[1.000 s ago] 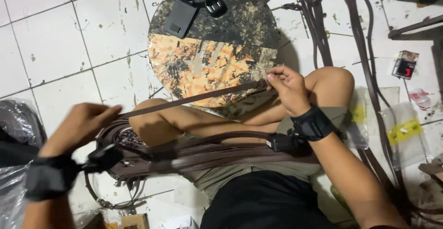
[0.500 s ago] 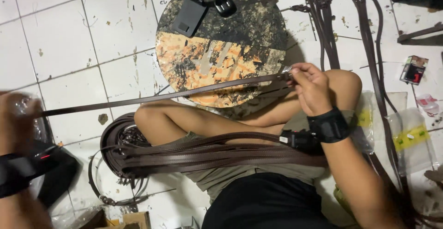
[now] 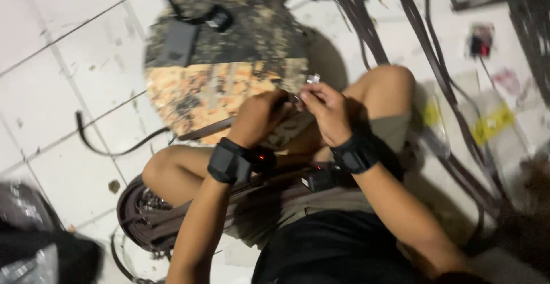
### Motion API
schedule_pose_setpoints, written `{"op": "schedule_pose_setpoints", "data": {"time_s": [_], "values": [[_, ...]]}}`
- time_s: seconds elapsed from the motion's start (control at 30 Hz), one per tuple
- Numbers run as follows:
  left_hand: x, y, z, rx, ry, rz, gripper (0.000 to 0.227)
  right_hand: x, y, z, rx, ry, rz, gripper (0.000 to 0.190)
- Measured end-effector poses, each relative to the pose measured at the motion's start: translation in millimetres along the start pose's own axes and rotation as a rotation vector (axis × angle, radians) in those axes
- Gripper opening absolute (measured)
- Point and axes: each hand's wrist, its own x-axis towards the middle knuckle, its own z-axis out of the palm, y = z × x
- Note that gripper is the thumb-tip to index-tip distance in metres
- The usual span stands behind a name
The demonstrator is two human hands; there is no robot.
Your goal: The person assembles leather straps by attaching metal hardware and heat-finishes the ends.
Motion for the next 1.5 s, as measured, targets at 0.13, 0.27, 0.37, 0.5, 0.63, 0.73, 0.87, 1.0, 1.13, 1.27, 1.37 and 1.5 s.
{"op": "schedule_pose_setpoints", "data": {"time_s": [0.13,0.27,0.37,0.5,0.63,0.73,0.87,1.0,1.13,1.27,1.37,1.5], "values": [[16.3,6.8,-6.5,-0.005,-0.043,-0.135,0.023,7.2,9.3,-7.6,0.292,0.074,0.094,0.013],[14.3,1.4,5.6,0.010,0.014,-0.150,0.023,3.9,23.4,-13.7,0.469,0.106,0.187,0.011],[13.0,2.1,13.5,0.072,0.049,-0.200,0.023,2.1,22.6,1.5,0.455,0.066,0.266,0.012],[19.9,11.9,20.0,0.112,0.056,-0.208,0.022,0.6,53.8,8.8,0.431,0.004,0.213,0.013],[19.6,8.9,23.0,0.145,0.100,-0.213,0.026,2.7,50.8,11.2,0.437,-0.008,0.223,0.011],[16.6,5.7,25.8,0.153,0.121,-0.214,0.027,4.9,50.5,7.9,0.442,-0.021,0.259,0.010],[21.4,13.6,20.7,0.119,0.177,-0.200,0.026,6.2,50.6,1.4,0.371,-0.054,0.215,0.013],[9.0,7.0,23.5,0.038,0.214,-0.218,0.027,9.2,44.2,-0.5,0.248,-0.079,0.256,0.012],[16.2,-8.0,31.3,-0.013,0.209,-0.278,0.025,21.6,41.1,-7.5,0.257,-0.096,0.286,0.012],[15.5,-26.3,40.5,0.030,0.142,-0.441,0.023,25.7,51.3,-13.1,0.317,-0.094,0.390,0.010],[14.0,-52.9,52.4,0.005,0.181,-0.369,0.027,26.3,59.0,-16.1,0.282,-0.095,0.328,0.009],[15.3,-65.8,61.0,-0.036,0.180,-0.298,0.024,30.5,62.4,-17.5,0.278,-0.112,0.283,0.009]]}}
